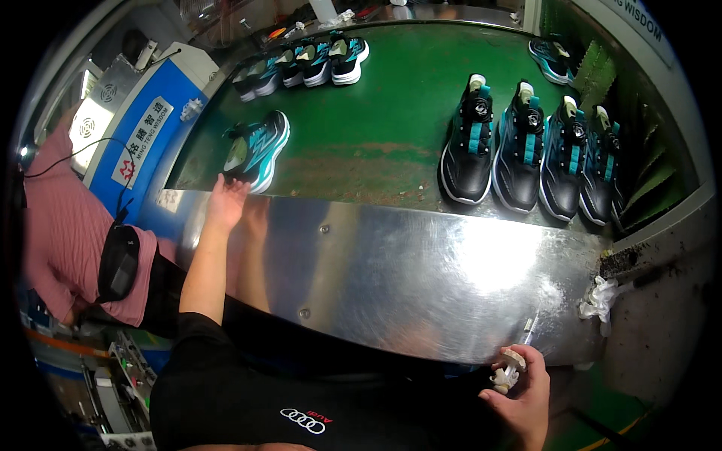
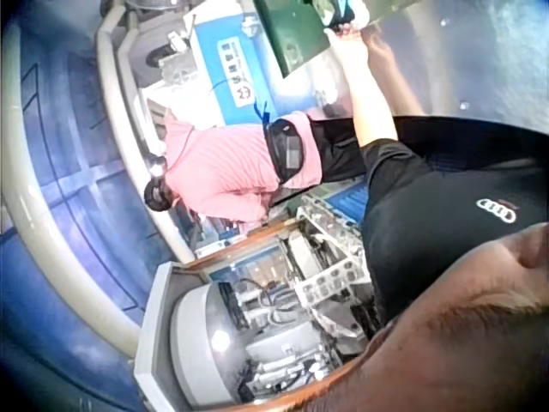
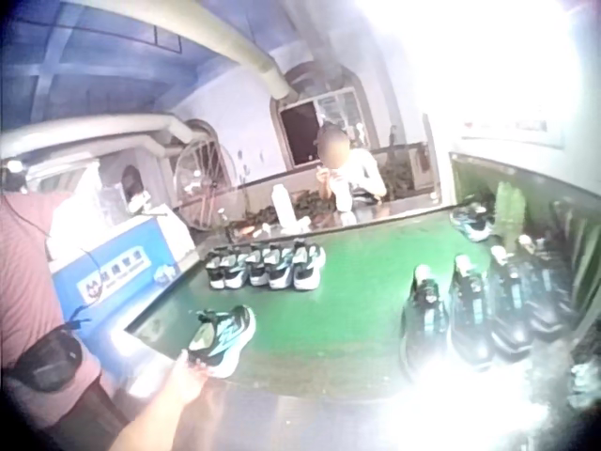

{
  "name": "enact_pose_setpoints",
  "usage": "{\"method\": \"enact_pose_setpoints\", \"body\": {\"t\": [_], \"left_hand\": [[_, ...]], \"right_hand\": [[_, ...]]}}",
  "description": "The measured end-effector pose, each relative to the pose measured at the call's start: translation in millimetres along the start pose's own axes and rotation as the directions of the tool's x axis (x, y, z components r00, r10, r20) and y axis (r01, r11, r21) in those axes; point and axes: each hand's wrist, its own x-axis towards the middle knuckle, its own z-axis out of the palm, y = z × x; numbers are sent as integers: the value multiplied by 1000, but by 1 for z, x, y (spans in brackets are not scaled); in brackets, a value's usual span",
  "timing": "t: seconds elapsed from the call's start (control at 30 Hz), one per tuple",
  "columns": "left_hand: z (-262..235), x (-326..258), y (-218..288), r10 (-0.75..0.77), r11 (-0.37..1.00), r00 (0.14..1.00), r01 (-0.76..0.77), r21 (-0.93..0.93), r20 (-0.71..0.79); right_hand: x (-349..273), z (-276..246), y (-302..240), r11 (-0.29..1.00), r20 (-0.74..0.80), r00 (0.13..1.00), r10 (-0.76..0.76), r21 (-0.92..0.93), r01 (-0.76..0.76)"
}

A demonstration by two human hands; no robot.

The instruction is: The person applies a liquid substance from a syringe to the outer seams and edges of shoes one at a time, picking them up from the workbench and placing them back down after the application.

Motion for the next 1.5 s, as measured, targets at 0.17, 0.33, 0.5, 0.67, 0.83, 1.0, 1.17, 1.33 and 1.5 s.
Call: {"method": "enact_pose_setpoints", "body": {"t": [0.17, 0.33, 0.5, 0.67, 0.83, 1.0, 1.17, 1.33, 1.5], "left_hand": [[15, 1, 1, -59, 998, 997, 58, 7, 42], [11, 9, 8, 37, 984, 994, -54, 168, 104], [87, -40, 17, 7, 918, 956, -122, 376, 292], [111, -127, -3, -50, 889, 875, -181, 421, 482], [118, -220, -41, -210, 894, 774, -95, 437, 597], [149, -262, -86, -522, 726, 567, -97, 681, 637], [132, -180, -84, -346, 904, 725, 89, 418, 595], [152, -84, -96, -148, 719, 942, -107, 686, 301], [181, -35, -99, -401, 399, 824, -236, 886, 400]], "right_hand": [[-5, -6, 7, 983, -74, 989, -126, -142, 114], [-2, -10, 14, 958, -46, 977, -210, -209, 196], [-5, -13, 11, 973, -10, 983, -181, -148, 177], [-10, -16, 16, 961, -60, 971, -230, -169, 217], [-3, -16, 21, 947, -42, 972, -230, -239, 213], [1, -15, 20, 934, -57, 971, -232, -291, 206], [1, -16, 23, 968, -127, 970, -209, -168, 187], [6, -6, 24, 966, -161, 963, -214, -181, 184], [-9, -8, 17, 899, -113, 940, -321, -348, 265]]}}
